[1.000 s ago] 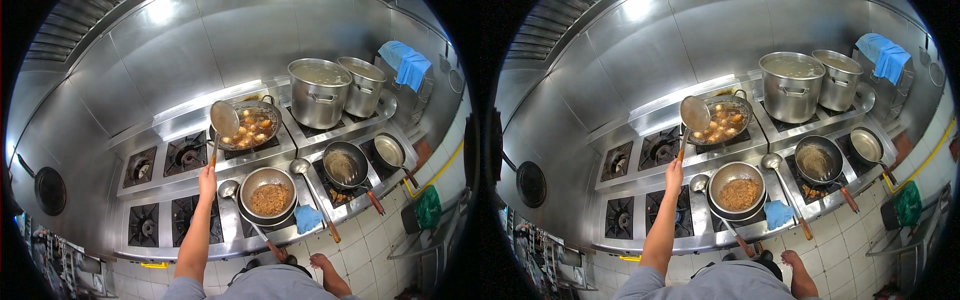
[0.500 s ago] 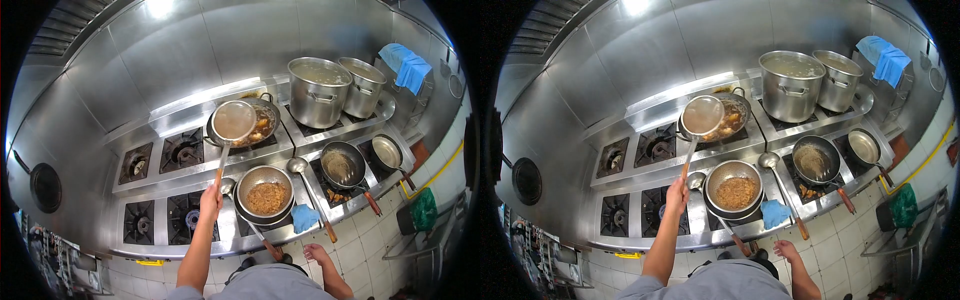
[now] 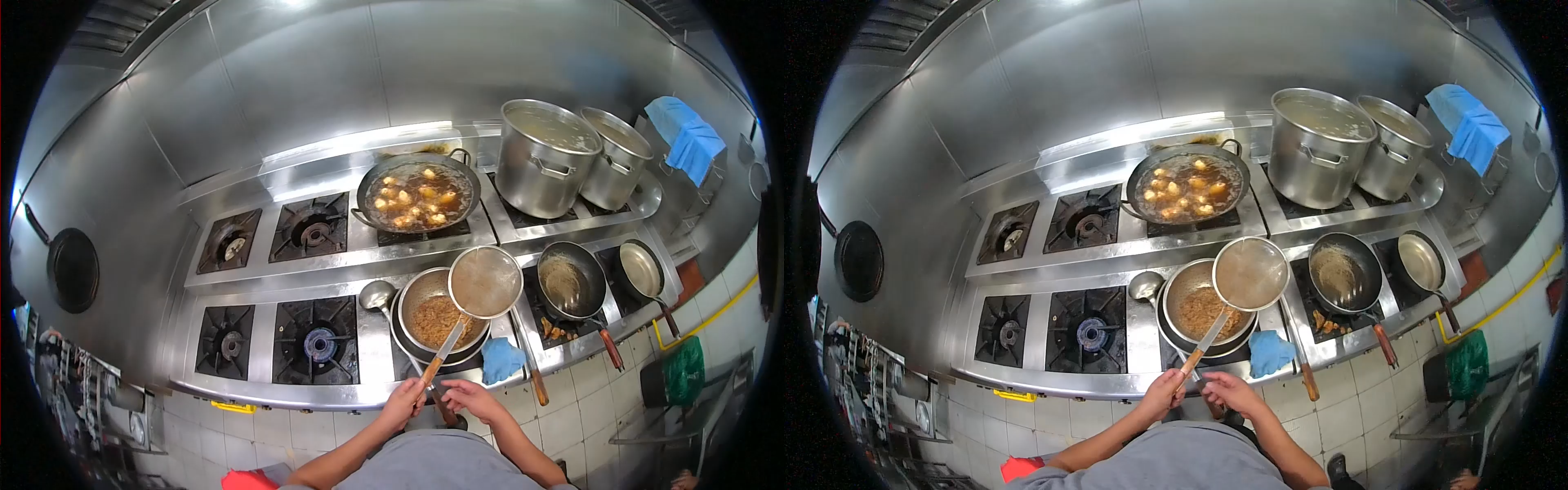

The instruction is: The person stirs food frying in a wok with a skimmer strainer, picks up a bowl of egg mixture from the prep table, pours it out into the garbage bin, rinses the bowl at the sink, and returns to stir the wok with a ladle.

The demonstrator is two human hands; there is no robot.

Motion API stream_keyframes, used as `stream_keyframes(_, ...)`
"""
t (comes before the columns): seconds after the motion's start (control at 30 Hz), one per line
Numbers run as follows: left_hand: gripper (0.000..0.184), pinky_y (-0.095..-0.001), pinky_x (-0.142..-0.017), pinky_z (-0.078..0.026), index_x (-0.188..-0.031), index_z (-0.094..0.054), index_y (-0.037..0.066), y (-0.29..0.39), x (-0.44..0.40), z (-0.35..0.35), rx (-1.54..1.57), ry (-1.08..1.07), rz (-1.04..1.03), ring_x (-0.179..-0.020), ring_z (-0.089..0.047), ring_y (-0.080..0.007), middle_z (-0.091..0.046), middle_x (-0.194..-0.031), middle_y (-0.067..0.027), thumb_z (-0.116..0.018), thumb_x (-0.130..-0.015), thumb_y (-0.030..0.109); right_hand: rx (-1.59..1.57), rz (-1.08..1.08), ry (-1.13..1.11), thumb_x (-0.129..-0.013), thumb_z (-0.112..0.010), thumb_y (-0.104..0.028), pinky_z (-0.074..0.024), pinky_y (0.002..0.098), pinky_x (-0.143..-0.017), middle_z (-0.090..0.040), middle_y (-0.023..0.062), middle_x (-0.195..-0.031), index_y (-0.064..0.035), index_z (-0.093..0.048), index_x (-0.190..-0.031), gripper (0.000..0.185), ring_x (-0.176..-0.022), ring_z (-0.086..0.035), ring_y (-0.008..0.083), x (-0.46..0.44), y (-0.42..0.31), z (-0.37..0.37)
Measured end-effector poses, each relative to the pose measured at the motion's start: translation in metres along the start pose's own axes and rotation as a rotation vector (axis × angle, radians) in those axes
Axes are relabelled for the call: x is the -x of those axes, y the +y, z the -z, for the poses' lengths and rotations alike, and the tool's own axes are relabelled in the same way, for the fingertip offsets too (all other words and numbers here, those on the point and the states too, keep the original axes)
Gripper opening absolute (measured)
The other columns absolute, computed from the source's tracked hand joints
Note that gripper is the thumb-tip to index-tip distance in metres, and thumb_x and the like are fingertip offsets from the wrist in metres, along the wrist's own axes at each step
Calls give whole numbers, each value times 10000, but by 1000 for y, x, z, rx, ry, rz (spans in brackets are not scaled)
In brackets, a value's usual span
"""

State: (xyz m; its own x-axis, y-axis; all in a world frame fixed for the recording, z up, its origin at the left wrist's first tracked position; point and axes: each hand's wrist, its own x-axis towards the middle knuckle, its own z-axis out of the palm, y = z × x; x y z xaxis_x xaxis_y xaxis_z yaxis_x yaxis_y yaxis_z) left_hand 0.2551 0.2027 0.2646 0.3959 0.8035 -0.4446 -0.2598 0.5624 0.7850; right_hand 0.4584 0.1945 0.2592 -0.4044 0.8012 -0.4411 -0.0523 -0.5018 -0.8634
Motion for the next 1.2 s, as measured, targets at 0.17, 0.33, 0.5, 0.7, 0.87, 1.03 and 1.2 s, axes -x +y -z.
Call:
stream_keyframes(0.17,226,-197,-387,-240,-959,-472,93,-5,1,0,-43,55,-38,-445,-327,-59,-397,-574,22,-398,-907,300,13,-20,-32,-858,-510,-216,-430,224,-631,-558,18,-897,-61,-328,-1276,482,-746,-518,93,-15,1,-29)
stream_keyframes(0.33,211,-200,-386,-248,-955,-460,105,-12,-3,2,-48,76,-29,-453,-343,-60,-412,-585,24,-394,-906,300,-31,-57,-72,-867,-496,-243,-432,225,-637,-548,11,-894,-59,-377,-1229,423,-776,-516,91,-21,7,-31)
stream_keyframes(0.5,222,-192,-401,-300,-984,-473,99,-18,-6,3,-171,36,49,-493,-409,-66,-480,-643,19,-399,-886,284,-87,-72,-36,-873,-486,-259,-435,218,-637,-543,5,-877,-65,-465,-1093,294,-771,-517,87,-20,4,-33)
stream_keyframes(0.7,262,-188,-410,-317,-992,-519,87,-27,-10,10,-239,41,97,-534,-443,-58,-527,-694,28,-391,-888,290,-77,-56,2,-872,-483,-265,-414,234,-645,-545,4,-911,-75,-468,-1077,280,-828,-532,103,-18,6,-28)
stream_keyframes(0.87,299,-193,-407,-317,-967,-550,81,-23,-6,16,-300,-2,108,-533,-442,-56,-538,-697,30,-377,-897,314,-104,-81,-8,-864,-498,-274,-406,223,-628,-554,5,-928,-75,-490,-1053,275,-815,-540,97,-21,17,-26)
stream_keyframes(1.03,325,-200,-432,-336,-949,-567,68,-36,-3,38,-401,-21,106,-558,-454,-62,-547,-715,20,-380,-898,330,-161,-104,11,-867,-495,-250,-427,221,-624,-563,11,-904,-72,-503,-1005,225,-808,-550,103,-20,16,-29)
stream_keyframes(1.2,360,-245,-555,-426,-905,-582,45,-63,19,76,-703,-73,71,-626,-521,-101,-576,-749,-27,-432,-871,371,-240,-97,-16,-886,-456,-204,-463,239,-615,-573,51,-886,-67,-477,-963,158,-789,-577,139,-27,31,-21)
